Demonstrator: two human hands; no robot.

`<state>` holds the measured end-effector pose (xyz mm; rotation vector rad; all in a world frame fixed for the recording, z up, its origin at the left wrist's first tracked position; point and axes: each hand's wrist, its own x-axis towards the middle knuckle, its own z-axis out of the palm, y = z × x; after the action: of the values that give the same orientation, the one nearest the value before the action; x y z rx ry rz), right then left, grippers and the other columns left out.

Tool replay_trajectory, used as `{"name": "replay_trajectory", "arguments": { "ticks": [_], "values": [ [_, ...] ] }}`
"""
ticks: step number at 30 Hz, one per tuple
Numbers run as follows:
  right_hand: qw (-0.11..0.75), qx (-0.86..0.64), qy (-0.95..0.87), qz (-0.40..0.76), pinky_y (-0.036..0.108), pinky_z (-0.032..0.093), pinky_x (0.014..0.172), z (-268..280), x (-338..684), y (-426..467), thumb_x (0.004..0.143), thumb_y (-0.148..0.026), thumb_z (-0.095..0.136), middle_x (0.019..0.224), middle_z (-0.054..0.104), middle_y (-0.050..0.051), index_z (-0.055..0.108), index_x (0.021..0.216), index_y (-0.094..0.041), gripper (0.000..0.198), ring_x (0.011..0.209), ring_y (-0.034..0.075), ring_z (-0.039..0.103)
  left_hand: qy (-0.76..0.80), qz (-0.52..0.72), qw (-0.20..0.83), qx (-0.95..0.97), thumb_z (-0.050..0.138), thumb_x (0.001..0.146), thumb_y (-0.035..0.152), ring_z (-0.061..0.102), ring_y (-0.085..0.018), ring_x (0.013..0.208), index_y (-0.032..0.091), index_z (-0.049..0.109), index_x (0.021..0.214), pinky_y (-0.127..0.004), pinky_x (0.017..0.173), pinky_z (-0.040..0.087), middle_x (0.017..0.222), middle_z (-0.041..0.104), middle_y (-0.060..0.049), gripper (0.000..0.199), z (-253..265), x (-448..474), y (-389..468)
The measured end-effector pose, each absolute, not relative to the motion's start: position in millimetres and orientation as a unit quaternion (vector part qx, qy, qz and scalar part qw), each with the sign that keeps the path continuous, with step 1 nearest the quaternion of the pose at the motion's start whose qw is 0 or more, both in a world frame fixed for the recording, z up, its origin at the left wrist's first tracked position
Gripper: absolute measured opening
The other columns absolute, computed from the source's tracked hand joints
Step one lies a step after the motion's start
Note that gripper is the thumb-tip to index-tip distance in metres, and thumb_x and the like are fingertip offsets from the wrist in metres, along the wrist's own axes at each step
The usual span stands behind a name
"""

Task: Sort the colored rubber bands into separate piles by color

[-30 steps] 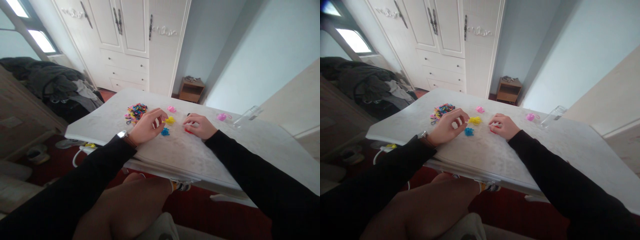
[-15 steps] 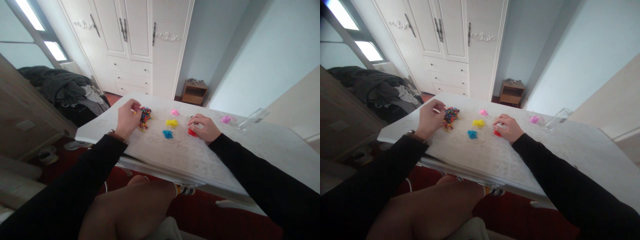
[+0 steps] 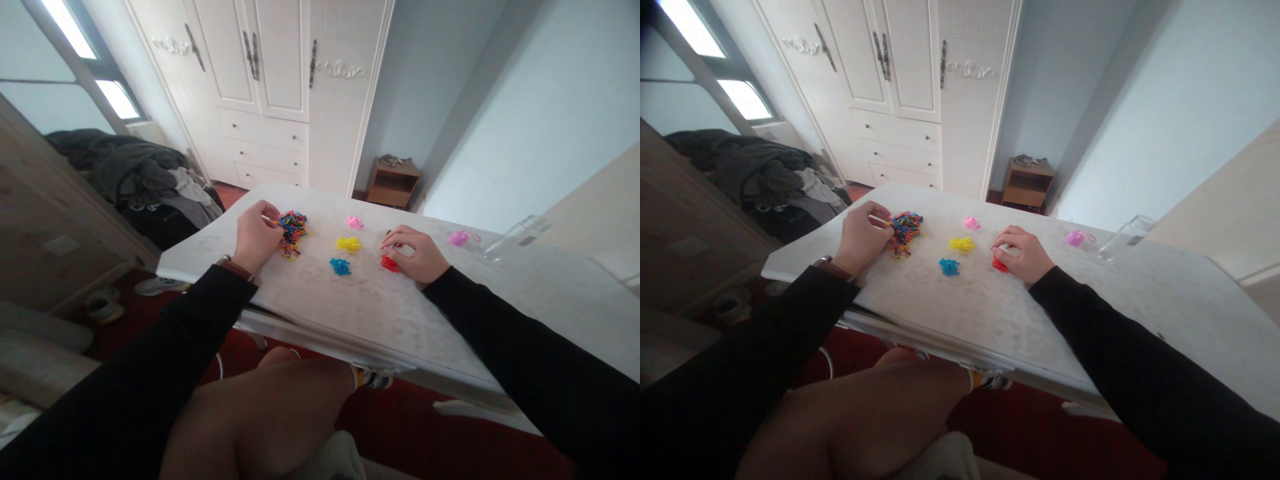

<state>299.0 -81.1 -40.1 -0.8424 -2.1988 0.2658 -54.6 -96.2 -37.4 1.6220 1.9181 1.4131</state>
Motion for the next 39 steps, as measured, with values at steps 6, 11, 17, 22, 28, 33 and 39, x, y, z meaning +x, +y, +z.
{"name": "replay_trajectory", "arguments": {
  "ticks": [6,11,17,22,28,33,39],
  "values": [
    [0.374,-0.328,-0.860,0.111,0.037,0.056,0.071,-38,299,-83,0.085,-0.024,0.069,0.091,0.077,0.006,0.078,0.081,-0.023,0.010,0.083,0.023,0.069,0.622,0.553,0.127,0.539,0.062,0.063,0.007,0.065,-0.016,0.068,0.020,0.060,0.082,-0.028,0.062,0.049,0.081,0.067,0.000,0.024,-38,-56,-91],
    [0.365,-0.331,-0.862,0.116,0.037,0.056,0.072,-36,298,-84,0.086,-0.025,0.070,0.090,0.076,0.006,0.077,0.080,-0.024,0.009,0.084,0.023,0.070,0.587,0.594,0.116,0.538,0.063,0.064,0.009,0.065,-0.017,0.078,0.021,0.058,0.085,-0.028,0.069,0.054,0.083,0.065,-0.001,0.025,-40,-58,-88],
    [0.364,-0.326,-0.863,0.123,0.037,0.057,0.074,-39,300,-82,0.086,-0.027,0.071,0.090,0.076,0.006,0.077,0.079,-0.024,0.010,0.084,0.023,0.070,0.587,0.600,0.139,0.526,0.071,0.066,0.012,0.064,-0.015,0.076,0.021,0.057,0.084,-0.026,0.067,0.054,0.084,0.063,0.000,0.025,-42,-60,-87],
    [0.366,-0.321,-0.866,0.115,0.038,0.056,0.074,-39,299,-82,0.085,-0.025,0.070,0.089,0.076,0.005,0.076,0.078,-0.024,0.010,0.083,0.023,0.070,0.587,0.596,0.151,0.526,0.069,0.066,0.010,0.067,-0.015,0.075,0.020,0.059,0.083,-0.027,0.066,0.055,0.090,0.066,-0.002,0.022,-45,-62,-88],
    [0.366,-0.322,-0.865,0.116,0.038,0.057,0.074,-38,298,-83,0.085,-0.025,0.071,0.088,0.076,0.005,0.077,0.079,-0.024,0.009,0.083,0.023,0.070,0.599,0.585,0.160,0.524,0.062,0.064,0.008,0.070,-0.019,0.074,0.021,0.060,0.082,-0.027,0.058,0.051,0.085,0.069,-0.002,0.022,-48,-64,-88],
    [0.364,-0.322,-0.865,0.122,0.037,0.057,0.073,-37,298,-84,0.085,-0.024,0.071,0.089,0.076,0.006,0.078,0.080,-0.024,0.008,0.082,0.022,0.070,0.628,0.536,0.149,0.545,0.068,0.059,0.011,0.069,-0.021,0.071,0.022,0.062,0.077,-0.029,0.057,0.049,0.075,0.069,-0.001,0.022,-44,-62,-90],
    [0.361,-0.325,-0.865,0.127,0.038,0.057,0.074,-37,298,-85,0.084,-0.025,0.071,0.089,0.076,0.006,0.077,0.079,-0.024,0.008,0.082,0.023,0.070,0.644,0.496,0.138,0.565,0.062,0.055,0.007,0.068,-0.022,0.070,0.021,0.063,0.073,-0.027,0.054,0.045,0.068,0.067,0.000,0.023,-41,-59,-92]
  ]
}}
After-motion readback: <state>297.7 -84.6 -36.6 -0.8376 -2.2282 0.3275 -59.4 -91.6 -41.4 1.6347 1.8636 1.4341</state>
